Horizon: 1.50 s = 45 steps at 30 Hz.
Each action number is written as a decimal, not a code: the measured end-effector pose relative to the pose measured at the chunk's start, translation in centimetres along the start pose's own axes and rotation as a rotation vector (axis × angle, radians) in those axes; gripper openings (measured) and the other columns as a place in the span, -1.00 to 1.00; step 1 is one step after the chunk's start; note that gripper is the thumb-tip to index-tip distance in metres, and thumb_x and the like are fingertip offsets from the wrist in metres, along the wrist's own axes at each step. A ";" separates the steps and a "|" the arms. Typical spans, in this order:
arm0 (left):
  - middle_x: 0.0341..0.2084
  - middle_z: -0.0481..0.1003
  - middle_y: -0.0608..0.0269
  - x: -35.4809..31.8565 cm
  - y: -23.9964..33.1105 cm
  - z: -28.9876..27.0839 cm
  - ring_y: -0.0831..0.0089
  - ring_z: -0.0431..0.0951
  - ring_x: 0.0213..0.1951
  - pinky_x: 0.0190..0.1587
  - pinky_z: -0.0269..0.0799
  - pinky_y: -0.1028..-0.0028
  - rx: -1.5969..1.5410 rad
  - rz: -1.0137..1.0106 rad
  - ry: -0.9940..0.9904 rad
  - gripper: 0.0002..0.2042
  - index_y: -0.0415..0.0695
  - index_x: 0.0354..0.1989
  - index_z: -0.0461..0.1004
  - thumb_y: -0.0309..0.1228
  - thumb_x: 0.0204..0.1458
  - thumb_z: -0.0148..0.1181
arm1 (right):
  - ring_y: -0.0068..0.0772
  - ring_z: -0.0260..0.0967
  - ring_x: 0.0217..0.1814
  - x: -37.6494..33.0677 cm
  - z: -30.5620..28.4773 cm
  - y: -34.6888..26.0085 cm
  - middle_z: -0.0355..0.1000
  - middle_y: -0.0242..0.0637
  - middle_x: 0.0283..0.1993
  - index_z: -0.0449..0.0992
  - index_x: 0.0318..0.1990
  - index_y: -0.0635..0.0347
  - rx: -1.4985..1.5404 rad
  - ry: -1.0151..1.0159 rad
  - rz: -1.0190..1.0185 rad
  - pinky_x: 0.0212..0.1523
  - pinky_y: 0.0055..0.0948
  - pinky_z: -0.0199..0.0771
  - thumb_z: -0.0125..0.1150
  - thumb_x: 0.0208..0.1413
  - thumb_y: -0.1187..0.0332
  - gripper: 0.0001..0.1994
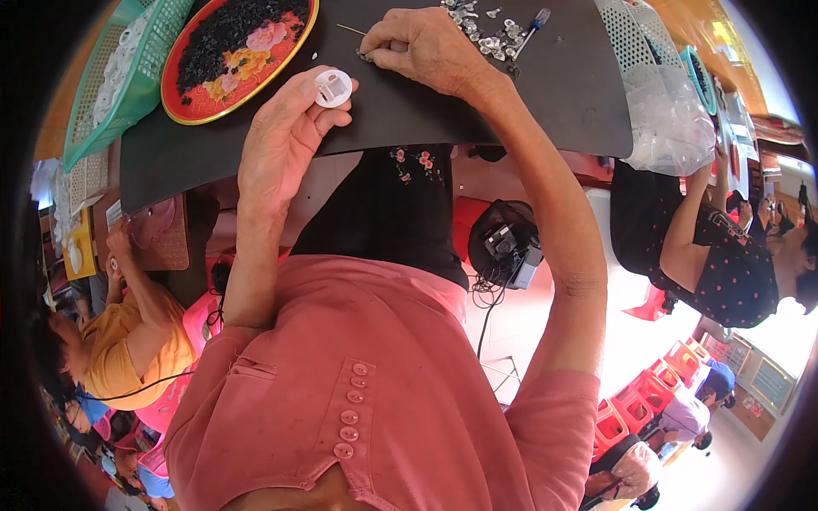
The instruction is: The person assembles small circular white housing components by hand, inserting wires or beads into them.
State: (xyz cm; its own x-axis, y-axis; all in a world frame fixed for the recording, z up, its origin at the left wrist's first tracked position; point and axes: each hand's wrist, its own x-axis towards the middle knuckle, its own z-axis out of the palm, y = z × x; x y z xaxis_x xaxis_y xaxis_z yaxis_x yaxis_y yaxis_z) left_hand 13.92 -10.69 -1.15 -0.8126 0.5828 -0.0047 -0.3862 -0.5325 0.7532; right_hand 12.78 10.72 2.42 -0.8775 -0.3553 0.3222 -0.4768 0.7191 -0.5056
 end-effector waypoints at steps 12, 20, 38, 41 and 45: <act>-0.21 0.49 0.08 0.3 0.2 -0.4 0.39 0.54 -0.19 -0.09 0.51 0.39 0.054 0.006 -0.029 -0.70 -0.42 -0.03 0.38 -0.41 0.24 -0.08 | -0.60 0.35 -0.46 -2.0 0.8 0.2 0.48 -0.36 -0.48 0.58 -0.27 0.25 0.285 0.103 0.222 -0.36 -0.57 0.38 0.22 0.03 0.42 -0.86; -0.23 0.50 0.08 0.3 0.0 0.0 0.40 0.54 -0.21 -0.13 0.51 0.43 0.064 0.012 -0.064 -0.70 -0.41 -0.03 0.38 -0.39 0.24 -0.06 | -0.71 0.28 -0.43 -2.7 0.1 -3.1 0.46 -0.43 -0.47 0.58 -0.26 0.26 0.571 0.072 0.173 -0.37 -0.67 0.33 0.22 0.05 0.46 -0.89; -0.31 0.51 0.14 -0.2 -0.9 0.7 0.48 0.53 -0.34 -0.19 0.49 0.49 0.208 0.072 0.012 -0.73 -0.38 -0.07 0.44 -0.42 0.21 0.00 | -0.75 0.28 -0.48 -3.9 1.3 -3.8 0.47 -0.46 -0.54 0.61 -0.33 0.26 0.586 0.103 0.325 -0.44 -0.66 0.30 0.29 0.02 0.43 -0.89; -0.29 0.51 0.13 -0.2 -0.9 0.6 0.47 0.53 -0.31 -0.20 0.49 0.48 0.174 0.056 -0.008 -0.73 -0.38 -0.06 0.43 -0.41 0.21 -0.01 | -0.79 0.25 -0.50 -4.2 1.4 -4.2 0.44 -0.50 -0.56 0.60 -0.37 0.28 0.585 0.136 0.343 -0.48 -0.69 0.27 0.29 0.01 0.43 -0.91; -0.26 0.50 0.11 -0.1 -0.6 0.5 0.43 0.53 -0.26 -0.21 0.50 0.45 0.097 0.000 -0.050 -0.72 -0.38 -0.06 0.43 -0.40 0.23 -0.03 | -0.86 0.20 -0.51 -4.5 1.1 -5.4 0.40 -0.57 -0.55 0.58 -0.38 0.27 0.560 0.131 0.391 -0.50 -0.76 0.19 0.27 0.03 0.45 -0.92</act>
State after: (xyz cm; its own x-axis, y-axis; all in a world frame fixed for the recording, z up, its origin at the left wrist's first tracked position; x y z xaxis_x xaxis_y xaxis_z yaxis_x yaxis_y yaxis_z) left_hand 14.47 -10.10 -1.24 -0.7891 0.6137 0.0264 -0.3399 -0.4720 0.8134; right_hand 19.19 7.76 2.78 -0.9936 -0.0325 0.1084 -0.1129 0.3502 -0.9298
